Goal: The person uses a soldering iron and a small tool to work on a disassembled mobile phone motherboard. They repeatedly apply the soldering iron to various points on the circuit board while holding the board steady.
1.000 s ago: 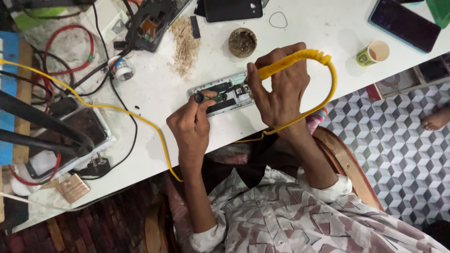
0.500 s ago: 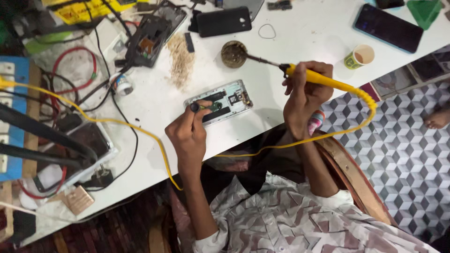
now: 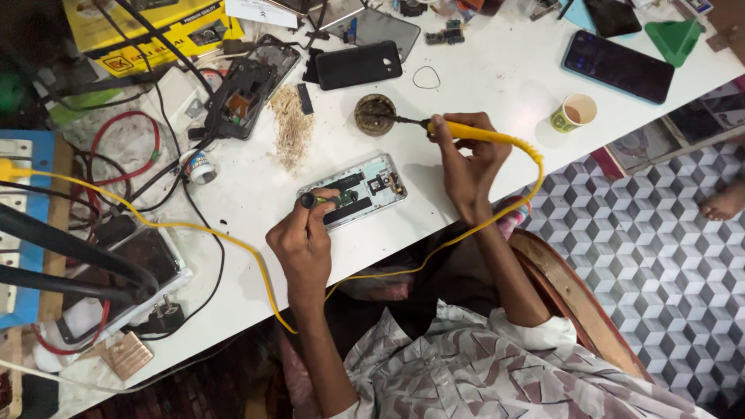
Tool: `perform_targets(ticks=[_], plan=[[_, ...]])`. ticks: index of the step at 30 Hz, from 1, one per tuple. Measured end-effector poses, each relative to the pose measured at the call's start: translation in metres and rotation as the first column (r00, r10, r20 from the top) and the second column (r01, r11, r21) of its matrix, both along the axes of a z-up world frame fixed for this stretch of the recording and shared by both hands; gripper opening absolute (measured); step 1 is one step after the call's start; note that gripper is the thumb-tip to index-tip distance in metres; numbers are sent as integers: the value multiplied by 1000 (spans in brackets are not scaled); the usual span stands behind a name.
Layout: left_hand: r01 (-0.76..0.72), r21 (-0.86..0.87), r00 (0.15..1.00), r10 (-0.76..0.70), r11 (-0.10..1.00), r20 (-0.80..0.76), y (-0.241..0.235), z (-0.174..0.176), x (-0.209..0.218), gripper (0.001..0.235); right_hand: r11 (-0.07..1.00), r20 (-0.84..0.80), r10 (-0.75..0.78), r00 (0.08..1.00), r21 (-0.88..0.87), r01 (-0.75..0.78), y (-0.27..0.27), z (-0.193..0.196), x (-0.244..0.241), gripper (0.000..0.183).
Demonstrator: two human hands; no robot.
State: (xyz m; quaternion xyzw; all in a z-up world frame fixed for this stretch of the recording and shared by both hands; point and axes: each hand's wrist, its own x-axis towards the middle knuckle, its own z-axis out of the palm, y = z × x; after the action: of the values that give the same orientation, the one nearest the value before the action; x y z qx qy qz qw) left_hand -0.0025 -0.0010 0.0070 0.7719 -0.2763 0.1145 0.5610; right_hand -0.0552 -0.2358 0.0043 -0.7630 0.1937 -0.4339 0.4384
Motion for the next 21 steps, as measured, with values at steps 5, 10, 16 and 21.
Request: perform_targets(ticks=[5, 10, 16, 21], plan=[[17, -35, 1000, -17, 999, -4, 0, 0, 2, 15, 1000, -42, 20, 999, -7, -20, 3, 2, 0, 22], [3, -22, 1000, -3, 1000, 9, -1, -3, 1, 17, 986, -31, 44, 999, 161, -38, 1, -4, 2, 24], [-19, 55, 999, 17, 998, 38, 5, -3, -1, 14, 996, -48, 57, 997, 77, -54, 1, -7, 2, 18], [-39, 10, 999, 39, 999, -4, -3, 5, -2, 17, 956, 79, 11, 997, 291, -34, -4, -6, -1, 26]])
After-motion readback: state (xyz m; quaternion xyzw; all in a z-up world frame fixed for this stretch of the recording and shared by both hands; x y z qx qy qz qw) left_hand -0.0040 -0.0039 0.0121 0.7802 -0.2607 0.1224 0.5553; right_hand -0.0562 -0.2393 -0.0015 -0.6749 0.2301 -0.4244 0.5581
